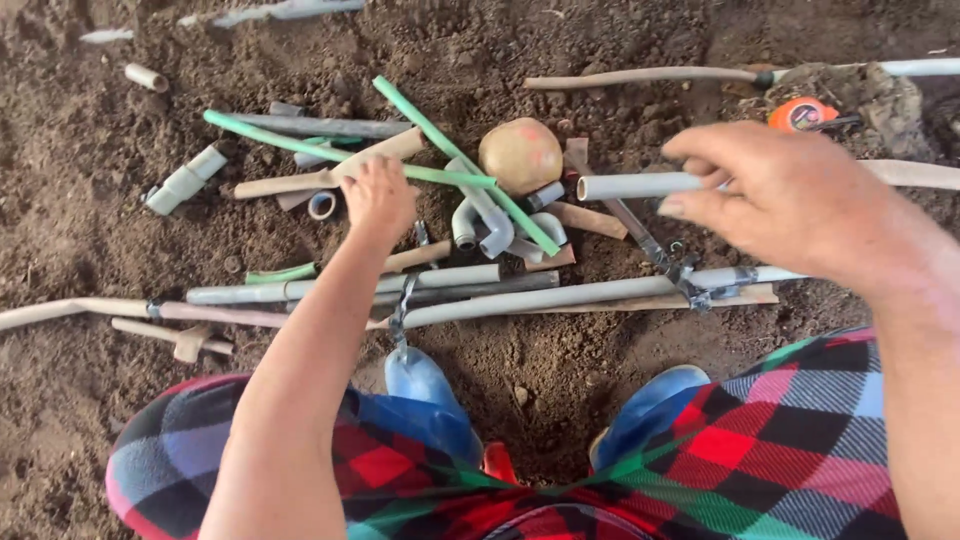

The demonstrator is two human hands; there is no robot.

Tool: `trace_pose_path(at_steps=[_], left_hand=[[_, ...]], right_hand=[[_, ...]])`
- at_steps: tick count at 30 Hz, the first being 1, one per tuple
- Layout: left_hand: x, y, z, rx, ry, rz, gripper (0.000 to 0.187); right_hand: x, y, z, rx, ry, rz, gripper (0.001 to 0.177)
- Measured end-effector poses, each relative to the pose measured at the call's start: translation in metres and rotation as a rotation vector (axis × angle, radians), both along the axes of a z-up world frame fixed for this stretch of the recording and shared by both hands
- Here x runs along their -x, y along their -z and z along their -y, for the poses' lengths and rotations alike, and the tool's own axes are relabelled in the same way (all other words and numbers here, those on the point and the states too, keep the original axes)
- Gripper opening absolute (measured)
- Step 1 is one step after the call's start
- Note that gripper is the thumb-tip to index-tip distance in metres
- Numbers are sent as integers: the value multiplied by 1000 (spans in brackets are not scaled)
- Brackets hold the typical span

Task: The person sits on the ground and assembles a network of plastic pipes and fittings. They connect various lengths of green and grey pipes using elbows and T-joints, occasionally using a knife to trim or adjust the pipe ends.

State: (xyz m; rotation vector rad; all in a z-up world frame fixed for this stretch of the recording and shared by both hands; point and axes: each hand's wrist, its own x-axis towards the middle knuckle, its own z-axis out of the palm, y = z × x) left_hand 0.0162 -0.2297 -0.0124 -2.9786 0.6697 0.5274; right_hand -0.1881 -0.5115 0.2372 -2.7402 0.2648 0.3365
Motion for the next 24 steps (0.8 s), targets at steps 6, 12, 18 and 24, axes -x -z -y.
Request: trace_pose_path(at_steps=[6,12,18,24], left_hand=[[-46,33,3,88,10,236,41],[-63,32,11,20,-141,-24,43],[-50,-62,32,264,54,0,45],[14,-193,70,584,475,75,37]], right_hand=[[-13,9,3,-102,47,-235,42],[-21,21,3,-91,17,-342,35],[-26,12,-2,-286,-10,-221,40],[-37,30,4,-754,114,154,36]])
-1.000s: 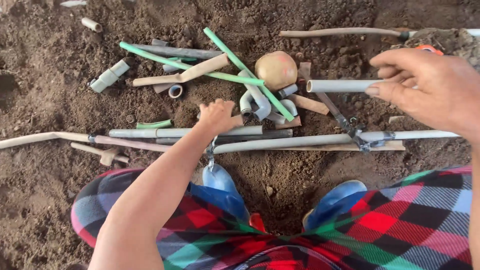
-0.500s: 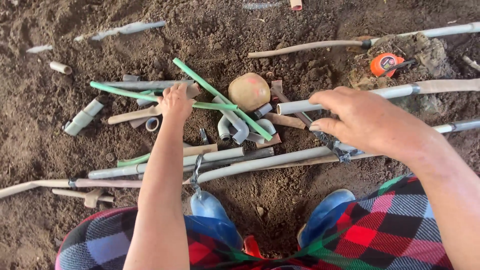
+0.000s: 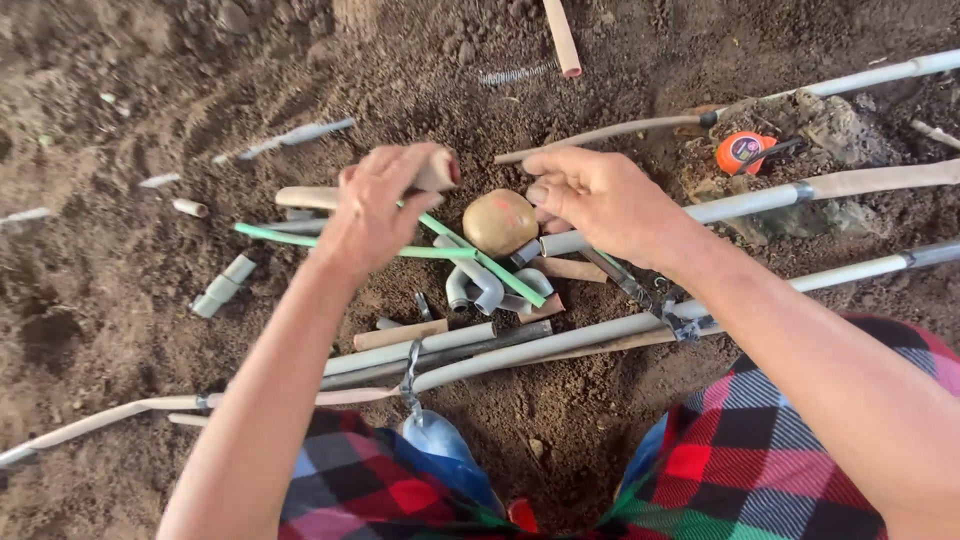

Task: The person sits on the ground and assembles a network of plastic pipes and fittings. They connect various lengths of green and grey pipes using elbows and T-joints, occasionally using a knife to trim or adjust the pipe ends.

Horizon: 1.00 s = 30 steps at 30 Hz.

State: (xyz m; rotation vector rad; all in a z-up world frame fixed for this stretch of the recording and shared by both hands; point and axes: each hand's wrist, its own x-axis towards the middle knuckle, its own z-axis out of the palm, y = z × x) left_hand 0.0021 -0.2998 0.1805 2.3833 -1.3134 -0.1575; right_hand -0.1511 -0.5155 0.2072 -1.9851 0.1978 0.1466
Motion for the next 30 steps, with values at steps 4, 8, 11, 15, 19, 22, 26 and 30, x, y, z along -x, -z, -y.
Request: trace_pose_path(at_steps=[4,8,11,15,19,22,26,30], left_hand=[[43,-27,4,139,95,41,45],[70,-26,7,252,119,-54,49],[78,-18,9,347,119,-149,49],[84,-5,12,345,120,19,50],[86,3,14,346,137,171,47],[85,4,15,325,167,219,46],[85,3,18,324,160,239,42],[81,5,15,308,137,217,41]], right_hand=[[2,-25,-11,-485,43,8,44],[10,-12,-15,-678,68,55,40],[15,-9,-14,-756,102,86,37],[19,-4,-15,-818,112,88,34],[21,-5,-19,-821,166,64,26],[19,0,-19,-773,204,65,25],[12,15,-17,-668,230,72,27],[9,22,-17,-674,237,55,29]])
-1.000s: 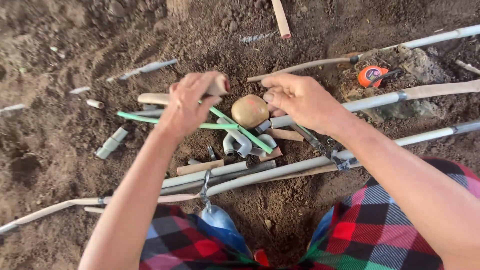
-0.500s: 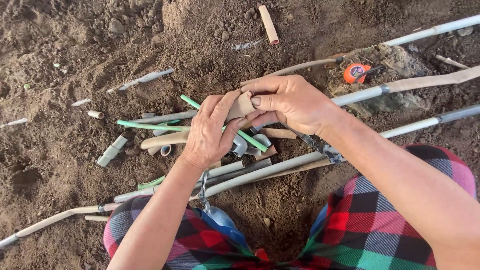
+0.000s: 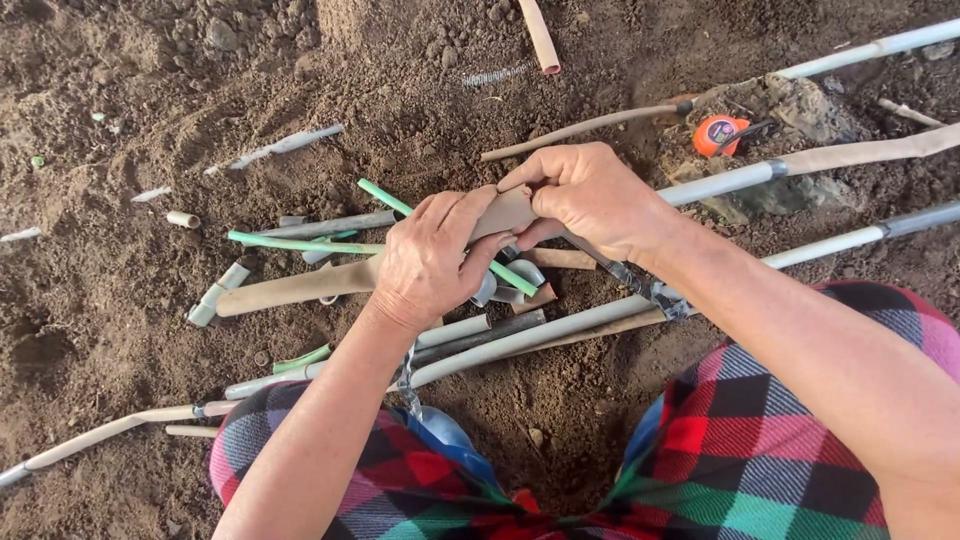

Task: The person sits on the ground and assembles a network of plastic pipes and fittings. They connect various lengths of green and grey pipes using elbows and T-joints, occasionally using a knife to trim or adjust the pipe ends.

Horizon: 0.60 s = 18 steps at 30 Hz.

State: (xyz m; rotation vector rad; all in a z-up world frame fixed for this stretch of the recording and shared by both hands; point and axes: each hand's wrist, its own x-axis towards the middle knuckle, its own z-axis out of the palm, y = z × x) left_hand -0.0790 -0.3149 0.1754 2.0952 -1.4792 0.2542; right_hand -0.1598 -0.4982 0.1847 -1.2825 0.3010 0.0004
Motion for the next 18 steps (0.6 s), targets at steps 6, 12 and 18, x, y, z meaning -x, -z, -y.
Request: trace_pose_path(at_steps=[6,12,18], left_hand=[[-13,-3,0,115,65,-373,39],[-16,-2,5,205,137,-505,37],[-8,0,4,235,124,-552,39]], right_hand=[[3,-31,-5,-89,-100,-5,31],[4,-24,-12,126,-69,66,41],[6,1,-17,208,107,223,35]])
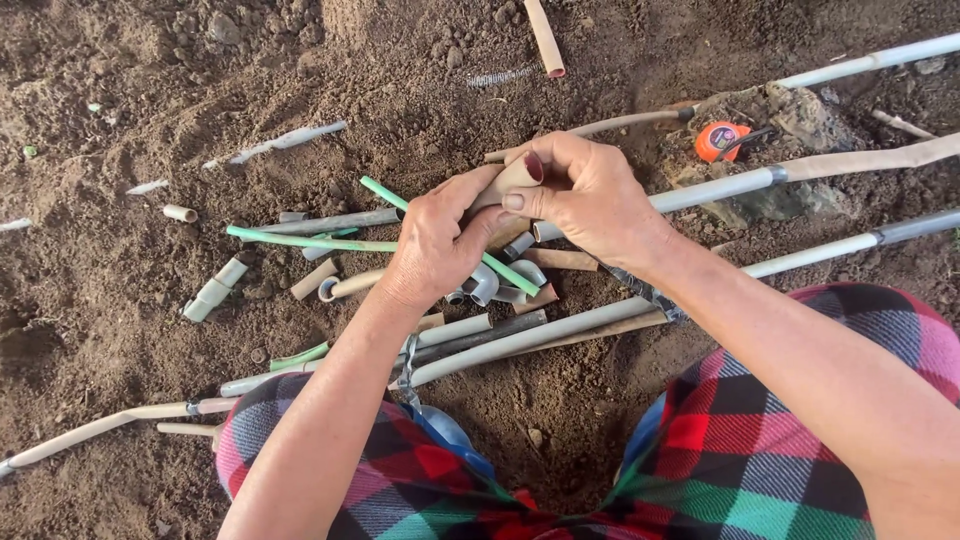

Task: The person sits on the ground and assembles a network of plastic pipes and fittings. They connect various lengths of green and grey pipes using elbows and T-joints, occasionally using a knife to trim or adjust the pipe ends.

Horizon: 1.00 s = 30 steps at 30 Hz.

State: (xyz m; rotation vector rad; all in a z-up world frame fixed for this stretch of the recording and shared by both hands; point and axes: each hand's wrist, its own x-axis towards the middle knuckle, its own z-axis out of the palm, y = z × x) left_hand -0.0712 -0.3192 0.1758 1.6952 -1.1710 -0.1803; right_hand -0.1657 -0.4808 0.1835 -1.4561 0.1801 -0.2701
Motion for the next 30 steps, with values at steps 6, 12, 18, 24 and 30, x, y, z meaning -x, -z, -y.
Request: trace_pose_path(at_steps=[6,12,18,24,30], left_hand=[[2,2,-2,23,-31,11,35],[-10,-3,-1,39,8,46,35],[-16,-5,-8,-96,44,-86,40],[-11,2,0,-125,-14,-119,42],[-1,1,3,-20,-74,-31,36]], right_hand=[[4,-6,-8,-5,73,-34,25],[-1,-10,-1,-36,87,2,20],[-5,-21,5,-76,117,45,24],[-12,-9,-3,-150,-28,-3,26],[-7,-19,-4,-25,-9,3,20]])
